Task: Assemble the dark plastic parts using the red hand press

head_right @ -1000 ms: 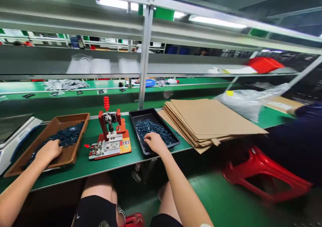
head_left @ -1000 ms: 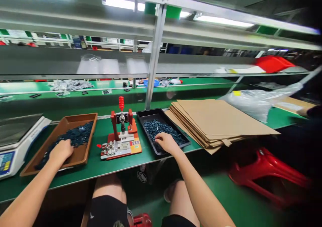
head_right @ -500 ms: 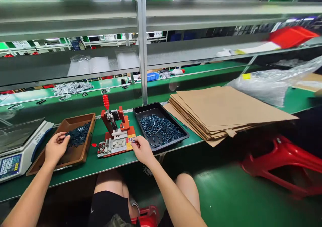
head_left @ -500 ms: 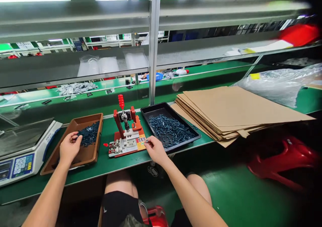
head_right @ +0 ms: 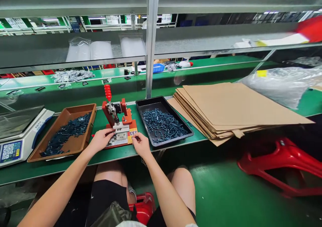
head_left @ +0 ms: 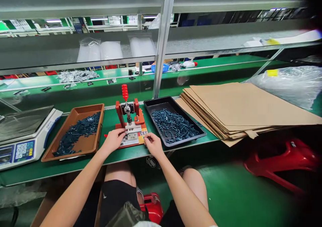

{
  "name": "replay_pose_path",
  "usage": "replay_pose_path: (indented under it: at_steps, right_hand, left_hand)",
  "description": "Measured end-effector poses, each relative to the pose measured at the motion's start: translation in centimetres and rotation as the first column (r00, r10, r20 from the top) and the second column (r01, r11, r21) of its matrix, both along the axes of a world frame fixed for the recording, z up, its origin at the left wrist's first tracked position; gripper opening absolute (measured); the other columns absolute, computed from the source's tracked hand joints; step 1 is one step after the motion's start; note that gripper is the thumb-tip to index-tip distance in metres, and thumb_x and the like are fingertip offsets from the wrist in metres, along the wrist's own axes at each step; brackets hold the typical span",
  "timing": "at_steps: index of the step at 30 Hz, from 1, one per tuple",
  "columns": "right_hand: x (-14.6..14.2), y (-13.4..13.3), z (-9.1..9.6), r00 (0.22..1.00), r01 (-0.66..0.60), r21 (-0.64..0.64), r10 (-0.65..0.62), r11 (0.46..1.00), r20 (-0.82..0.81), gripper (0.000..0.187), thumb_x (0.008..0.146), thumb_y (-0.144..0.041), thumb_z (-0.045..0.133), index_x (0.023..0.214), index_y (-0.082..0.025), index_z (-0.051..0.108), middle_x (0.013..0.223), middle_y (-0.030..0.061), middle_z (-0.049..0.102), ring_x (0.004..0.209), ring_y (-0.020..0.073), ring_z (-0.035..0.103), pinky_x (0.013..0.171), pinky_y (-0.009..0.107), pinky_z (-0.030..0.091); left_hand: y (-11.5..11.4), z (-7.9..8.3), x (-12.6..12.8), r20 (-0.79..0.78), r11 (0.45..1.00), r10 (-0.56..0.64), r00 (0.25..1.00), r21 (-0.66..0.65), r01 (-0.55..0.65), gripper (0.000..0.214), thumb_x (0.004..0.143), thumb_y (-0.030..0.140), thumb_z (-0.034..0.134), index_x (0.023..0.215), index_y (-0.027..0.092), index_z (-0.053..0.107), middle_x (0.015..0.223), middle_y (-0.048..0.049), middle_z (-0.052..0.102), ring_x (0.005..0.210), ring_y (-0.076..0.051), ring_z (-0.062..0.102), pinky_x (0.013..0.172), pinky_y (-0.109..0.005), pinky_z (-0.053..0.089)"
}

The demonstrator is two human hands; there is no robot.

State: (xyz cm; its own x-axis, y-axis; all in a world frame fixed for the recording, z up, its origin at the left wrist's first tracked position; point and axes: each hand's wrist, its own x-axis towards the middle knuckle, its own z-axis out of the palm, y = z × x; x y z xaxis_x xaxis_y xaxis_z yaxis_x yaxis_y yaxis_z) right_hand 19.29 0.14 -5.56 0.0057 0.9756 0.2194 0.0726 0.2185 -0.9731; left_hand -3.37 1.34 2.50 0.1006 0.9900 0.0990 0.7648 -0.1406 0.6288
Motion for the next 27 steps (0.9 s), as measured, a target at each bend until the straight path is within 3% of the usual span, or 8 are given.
replay_pose_path:
  at_steps: [3, 5, 11, 16, 22, 27]
  right_hand:
    - [0.0, 0.2, -0.1, 0.984, -0.084, -0.087, 0.069, 0.993, -0.163, 0.023, 0.079, -0.04, 0.062, 0.09, -0.02, 0.065, 0.073, 0.0039, 0.067, 0.059, 0.0171, 0.062, 0.055, 0.03, 0.052]
    - [0.0, 0.3, -0.1, 0.98, -0.085, -0.091, 0.066, 0.992, -0.189, 0.027, 0.081, -0.042, 0.061, 0.093, -0.019, 0.066, 0.077, 0.0051, 0.069, 0.059, 0.0164, 0.063, 0.055, 0.03, 0.053]
    - [0.4, 0.2, -0.2, 0.999, 0.021, -0.031, -0.022, 0.999, -0.037, 0.026, 0.087, -0.044, 0.058, 0.091, -0.021, 0.07, 0.078, 0.0052, 0.069, 0.069, 0.0182, 0.063, 0.058, 0.029, 0.053]
    - [0.2, 0.2, -0.2, 0.992, -0.013, -0.081, 0.003, 0.997, -0.123, 0.025, 0.083, -0.043, 0.063, 0.089, -0.02, 0.07, 0.075, 0.0046, 0.068, 0.061, 0.0181, 0.063, 0.059, 0.033, 0.055]
    - [-0.3, 0.2, -0.4, 0.985, -0.046, -0.099, 0.028, 0.994, -0.171, 0.026, 0.081, -0.042, 0.065, 0.096, -0.021, 0.065, 0.08, 0.0061, 0.071, 0.071, 0.0211, 0.069, 0.069, 0.036, 0.06]
    - [-0.5, 0.2, -0.6, 1.0, -0.02, -0.048, 0.019, 0.999, -0.009, 0.022, 0.085, -0.042, 0.059, 0.093, -0.022, 0.064, 0.086, 0.0065, 0.069, 0.075, 0.0209, 0.067, 0.069, 0.034, 0.058]
  left_hand:
    - [0.6, -0.3, 1.0, -0.116, 0.999, 0.034, 0.993, 0.005, -0.034, 0.028, 0.085, 0.029, 0.057, 0.1, 0.02, 0.078, 0.094, -0.0073, 0.079, 0.09, -0.024, 0.071, 0.085, -0.034, 0.052]
    - [1.0, -0.8, 1.6, -0.191, 0.999, 0.026, 0.981, 0.042, -0.018, 0.024, 0.083, 0.025, 0.057, 0.091, 0.02, 0.079, 0.094, -0.0088, 0.078, 0.096, -0.026, 0.069, 0.088, -0.035, 0.051]
    - [1.5, -2.0, 2.1, -0.255, 0.995, 0.047, 0.966, 0.099, -0.022, 0.021, 0.081, 0.021, 0.056, 0.083, 0.018, 0.077, 0.097, -0.0116, 0.076, 0.105, -0.029, 0.065, 0.093, -0.039, 0.048]
    - [1.3, -1.9, 2.2, -0.256, 0.998, -0.002, 0.967, 0.055, 0.016, 0.021, 0.083, 0.03, 0.059, 0.08, 0.019, 0.077, 0.092, -0.0094, 0.076, 0.098, -0.027, 0.067, 0.088, -0.035, 0.048]
    - [0.9, -1.5, 2.9, -0.328, 0.998, -0.021, 0.945, 0.049, 0.039, 0.025, 0.087, 0.03, 0.056, 0.089, 0.018, 0.078, 0.1, -0.0115, 0.076, 0.106, -0.032, 0.065, 0.091, -0.04, 0.047]
    - [1.3, -1.2, 2.8, -0.337, 0.999, -0.048, 0.94, -0.005, 0.049, 0.025, 0.086, 0.028, 0.058, 0.097, 0.017, 0.076, 0.109, -0.013, 0.075, 0.111, -0.033, 0.064, 0.091, -0.039, 0.048]
